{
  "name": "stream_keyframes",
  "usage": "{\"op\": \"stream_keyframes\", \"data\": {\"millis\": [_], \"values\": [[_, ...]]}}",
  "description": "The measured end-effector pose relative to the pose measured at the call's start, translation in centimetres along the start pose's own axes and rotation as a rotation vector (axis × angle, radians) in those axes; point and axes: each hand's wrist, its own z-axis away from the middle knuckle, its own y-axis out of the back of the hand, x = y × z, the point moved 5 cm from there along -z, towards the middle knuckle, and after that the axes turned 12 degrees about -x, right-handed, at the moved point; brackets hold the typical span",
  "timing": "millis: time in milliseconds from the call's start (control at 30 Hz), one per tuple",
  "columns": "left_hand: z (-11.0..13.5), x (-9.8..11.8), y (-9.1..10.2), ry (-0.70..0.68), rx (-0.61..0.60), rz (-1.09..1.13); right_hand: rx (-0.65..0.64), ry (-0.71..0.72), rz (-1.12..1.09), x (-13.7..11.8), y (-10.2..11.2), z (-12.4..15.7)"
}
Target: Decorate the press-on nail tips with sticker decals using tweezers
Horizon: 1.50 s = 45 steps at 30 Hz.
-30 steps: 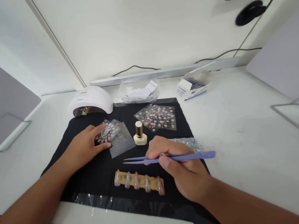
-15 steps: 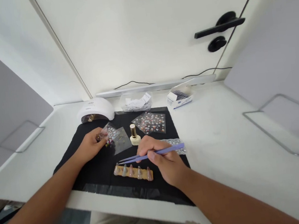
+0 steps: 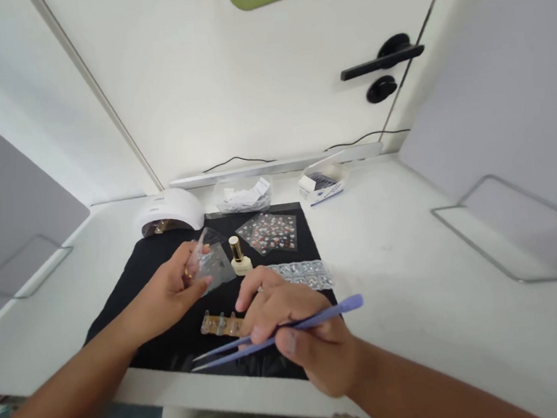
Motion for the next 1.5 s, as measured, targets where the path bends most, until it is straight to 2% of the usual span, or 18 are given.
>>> {"op": "stream_keyframes", "data": {"millis": [200,400,533,633,700,833,967,1100,1200,1267,1367,1500], "values": [[-0.6,0.0,-1.9,0.067,0.009,-0.096,0.009,-0.012,-0.004,0.8,-0.4,0.6],[0.0,0.9,-3.1,0.121,0.036,-0.624,-0.014,-0.002,0.053,0.8,-0.7,0.5],[0.4,2.2,-3.3,0.043,0.168,-0.847,-0.055,0.043,0.128,0.9,-0.9,0.2],[0.8,2.4,-3.3,-0.014,0.241,-0.895,-0.042,0.061,0.229,1.0,-1.0,0.2],[1.0,2.2,-3.4,-0.046,0.246,-0.890,-0.008,0.048,0.261,1.4,-0.9,0.5],[1.2,1.9,-3.3,-0.118,0.187,-0.763,0.060,0.019,0.197,2.2,-0.5,1.0],[1.7,2.1,-2.7,-0.260,0.139,-0.504,0.138,-0.002,0.069,2.4,0.4,1.1],[2.2,1.6,-2.3,-0.437,0.000,-0.046,0.173,-0.062,-0.044,2.3,1.3,0.6],[2.3,0.6,-2.1,-0.480,0.003,0.383,0.207,-0.099,-0.125,2.4,1.8,0.4],[2.2,0.2,-2.3,-0.487,0.023,0.565,0.224,-0.113,-0.170,2.6,1.9,0.5],[2.0,0.6,-2.7,-0.500,0.027,0.679,0.219,-0.128,-0.214,2.8,1.8,0.6],[1.9,1.3,-2.8,-0.472,0.050,0.704,0.227,-0.110,-0.216,2.8,1.9,0.7]]}}
